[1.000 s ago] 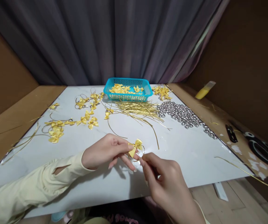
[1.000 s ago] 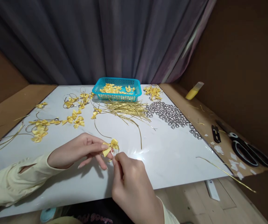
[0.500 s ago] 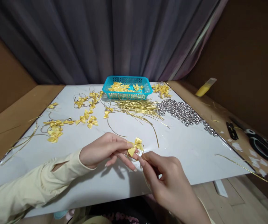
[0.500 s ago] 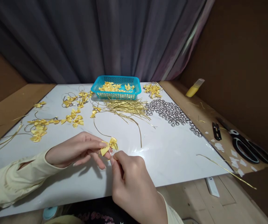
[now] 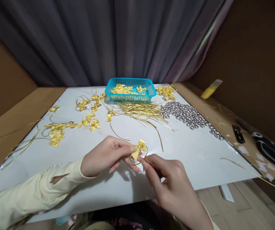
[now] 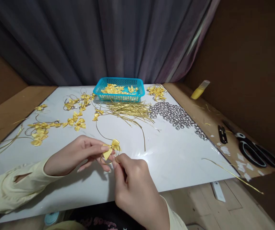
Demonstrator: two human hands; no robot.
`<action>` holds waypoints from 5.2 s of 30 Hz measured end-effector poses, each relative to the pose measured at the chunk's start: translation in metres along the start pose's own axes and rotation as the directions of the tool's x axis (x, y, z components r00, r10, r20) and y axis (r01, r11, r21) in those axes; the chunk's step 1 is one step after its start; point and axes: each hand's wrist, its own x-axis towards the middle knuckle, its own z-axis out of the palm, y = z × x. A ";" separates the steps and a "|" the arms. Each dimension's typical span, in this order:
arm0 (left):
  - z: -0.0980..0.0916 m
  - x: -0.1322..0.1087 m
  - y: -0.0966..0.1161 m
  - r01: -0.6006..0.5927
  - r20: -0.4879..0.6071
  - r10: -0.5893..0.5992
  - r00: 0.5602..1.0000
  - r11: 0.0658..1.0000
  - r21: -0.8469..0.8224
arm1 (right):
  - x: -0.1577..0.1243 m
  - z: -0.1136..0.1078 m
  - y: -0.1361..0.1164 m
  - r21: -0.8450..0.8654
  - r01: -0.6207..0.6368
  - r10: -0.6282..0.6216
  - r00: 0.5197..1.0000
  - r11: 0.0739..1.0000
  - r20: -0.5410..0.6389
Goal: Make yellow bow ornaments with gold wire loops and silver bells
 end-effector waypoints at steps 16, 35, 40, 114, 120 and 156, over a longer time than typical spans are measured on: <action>0.007 -0.003 -0.005 -0.229 -0.280 0.235 0.931 0.972 0.052 | 0.004 0.025 0.003 -0.049 0.243 -0.247 0.933 0.969 -0.260; 0.008 -0.004 -0.003 -0.241 -0.294 0.210 0.932 0.968 -0.074 | 0.009 0.029 0.007 -0.216 0.336 -0.390 0.868 0.917 -0.306; 0.012 -0.005 -0.001 -0.281 -0.307 0.238 0.921 0.954 -0.106 | 0.011 0.031 0.006 -0.203 0.335 -0.385 0.865 0.920 -0.322; 0.014 0.007 -0.013 -0.255 -0.341 0.263 0.903 0.964 0.069 | 0.020 0.023 0.020 -0.111 0.299 -0.315 0.933 0.948 -0.177; 0.014 0.007 -0.013 -0.255 -0.329 0.246 0.912 0.967 0.017 | 0.020 0.026 0.025 -0.138 0.296 -0.318 0.931 0.945 -0.181; 0.014 0.010 -0.018 -0.253 -0.388 0.224 0.894 0.967 -0.025 | 0.025 0.032 0.031 -0.254 0.362 -0.419 0.879 0.897 -0.228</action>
